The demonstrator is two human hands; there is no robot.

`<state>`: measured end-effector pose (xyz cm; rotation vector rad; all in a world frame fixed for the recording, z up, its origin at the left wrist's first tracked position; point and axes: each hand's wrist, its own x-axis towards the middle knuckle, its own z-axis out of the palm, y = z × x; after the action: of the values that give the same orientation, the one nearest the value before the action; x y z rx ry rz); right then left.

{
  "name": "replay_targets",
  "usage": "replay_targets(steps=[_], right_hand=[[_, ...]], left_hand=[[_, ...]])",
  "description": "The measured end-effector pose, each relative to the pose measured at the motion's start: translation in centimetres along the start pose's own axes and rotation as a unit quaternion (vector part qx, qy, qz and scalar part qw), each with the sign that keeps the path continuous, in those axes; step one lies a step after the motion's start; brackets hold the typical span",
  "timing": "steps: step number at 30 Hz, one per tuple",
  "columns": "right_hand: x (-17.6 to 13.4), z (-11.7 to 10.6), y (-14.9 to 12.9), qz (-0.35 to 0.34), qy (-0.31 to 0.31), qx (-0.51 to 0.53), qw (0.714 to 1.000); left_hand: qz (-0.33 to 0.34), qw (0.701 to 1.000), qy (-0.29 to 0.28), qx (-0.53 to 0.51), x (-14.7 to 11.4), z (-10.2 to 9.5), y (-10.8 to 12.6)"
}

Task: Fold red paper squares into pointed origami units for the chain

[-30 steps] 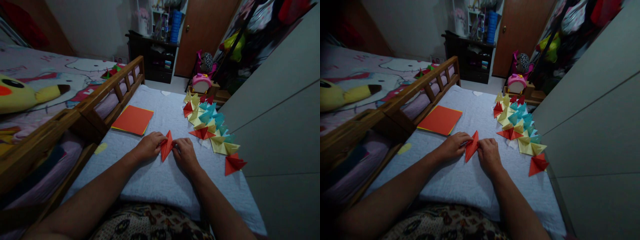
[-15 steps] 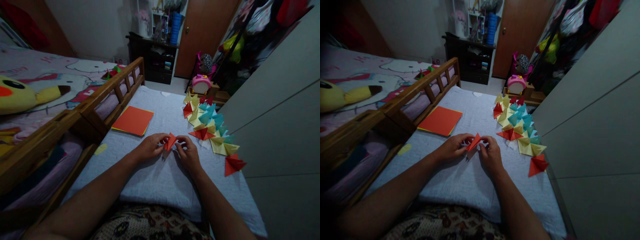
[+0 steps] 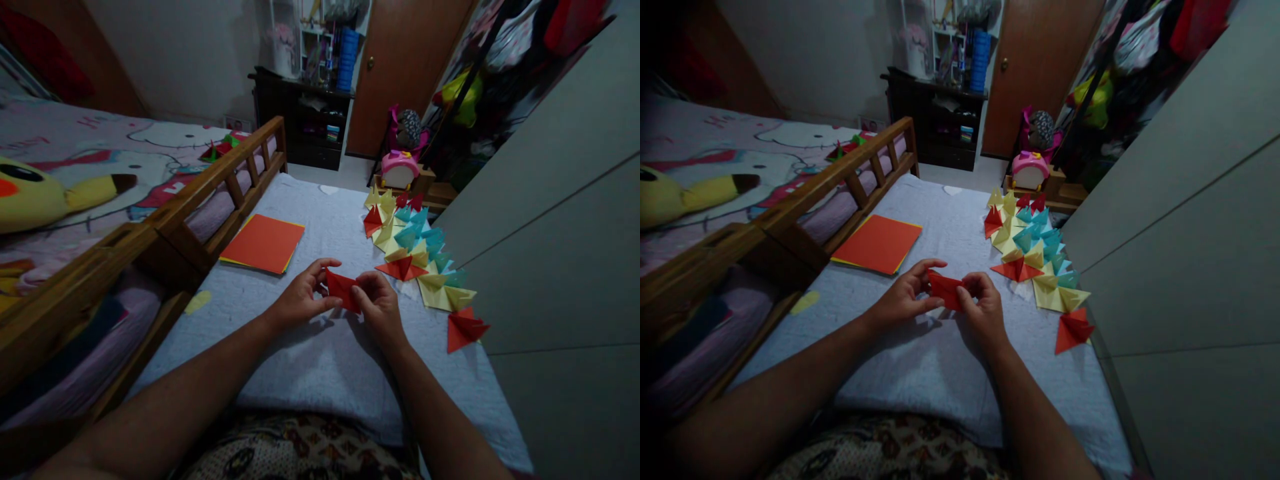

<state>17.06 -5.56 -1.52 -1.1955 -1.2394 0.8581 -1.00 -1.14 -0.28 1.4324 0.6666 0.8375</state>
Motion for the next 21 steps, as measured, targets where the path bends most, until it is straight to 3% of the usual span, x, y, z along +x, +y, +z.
replay_targets(steps=[6, 12, 21], right_hand=[[0.3, 0.0, -0.1, 0.025, 0.036, 0.016, 0.999], [0.2, 0.0, 0.0, 0.019, 0.042, -0.026, 0.999], [0.0, -0.1, -0.3, 0.005, 0.048, -0.009, 0.999]], left_hand=[[-0.005, 0.997, -0.053, -0.061, 0.1, 0.1, -0.7], [-0.011, 0.998, -0.037, -0.057, 0.5, 0.2, -1.2], [0.004, 0.999, -0.010, -0.043, 0.2, 0.1, 0.1]])
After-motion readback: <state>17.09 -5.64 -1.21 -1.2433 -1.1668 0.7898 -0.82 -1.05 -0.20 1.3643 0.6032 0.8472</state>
